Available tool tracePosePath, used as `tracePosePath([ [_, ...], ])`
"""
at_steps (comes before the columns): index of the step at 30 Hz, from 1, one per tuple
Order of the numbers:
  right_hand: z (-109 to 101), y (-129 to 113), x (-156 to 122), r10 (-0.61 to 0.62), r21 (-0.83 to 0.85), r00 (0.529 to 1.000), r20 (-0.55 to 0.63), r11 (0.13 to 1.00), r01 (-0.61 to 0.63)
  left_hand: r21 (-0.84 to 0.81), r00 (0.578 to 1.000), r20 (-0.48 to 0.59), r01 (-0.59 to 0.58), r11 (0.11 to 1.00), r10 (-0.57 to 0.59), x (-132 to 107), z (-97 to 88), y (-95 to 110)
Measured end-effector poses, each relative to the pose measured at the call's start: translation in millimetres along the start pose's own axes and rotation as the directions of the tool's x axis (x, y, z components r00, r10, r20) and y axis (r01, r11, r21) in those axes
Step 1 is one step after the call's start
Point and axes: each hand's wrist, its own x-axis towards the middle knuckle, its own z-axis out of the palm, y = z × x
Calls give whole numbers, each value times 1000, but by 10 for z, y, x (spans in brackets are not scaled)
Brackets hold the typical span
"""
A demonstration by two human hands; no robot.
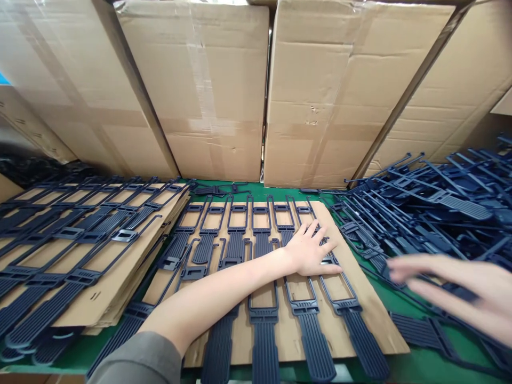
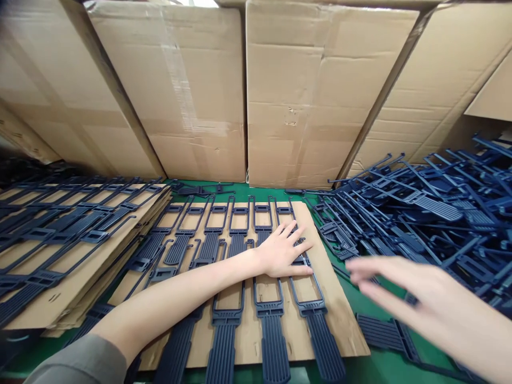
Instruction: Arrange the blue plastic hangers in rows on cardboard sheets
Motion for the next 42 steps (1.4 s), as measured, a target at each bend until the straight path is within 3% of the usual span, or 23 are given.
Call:
tracePosePath([
  [2,-101,184,400,98,-127,995,-31,987,-102,-3,1000,2,-3,1000,3,-4,-8,-3],
  [5,-85,323,903,236,-272,970,55,939,-213,4,1000,1,-1,1000,1,-14,-30,-3],
  [9,143,326,1178,348,-414,937,34,858,-304,6,1000,-3,-1,1000,1,-19,-50,-4],
  [16,440,442,1203,353,-493,935,-32,808,-322,24,1000,2,-12,1000,12,-6,-69,-17],
  [23,513,623,1195,294,-424,905,-307,809,-407,62,999,-35,-29,998,31,-5,-48,-23],
  [28,518,679,1203,215,-314,850,-481,863,-396,77,999,-42,-32,997,35,-1,-50,-29],
  [32,494,671,1218,146,-150,824,-547,952,-268,87,999,-25,-29,996,32,0,-69,-23],
  [34,470,637,1214,123,-74,794,-596,976,-206,95,999,-17,-27,995,29,-1,-75,-19],
  [40,390,493,1169,85,-7,614,-785,989,-146,118,999,-28,-27,993,30,-8,-79,-14],
  [42,402,468,1169,123,69,585,-801,991,-114,122,999,-23,-28,992,31,-10,-90,-10],
])
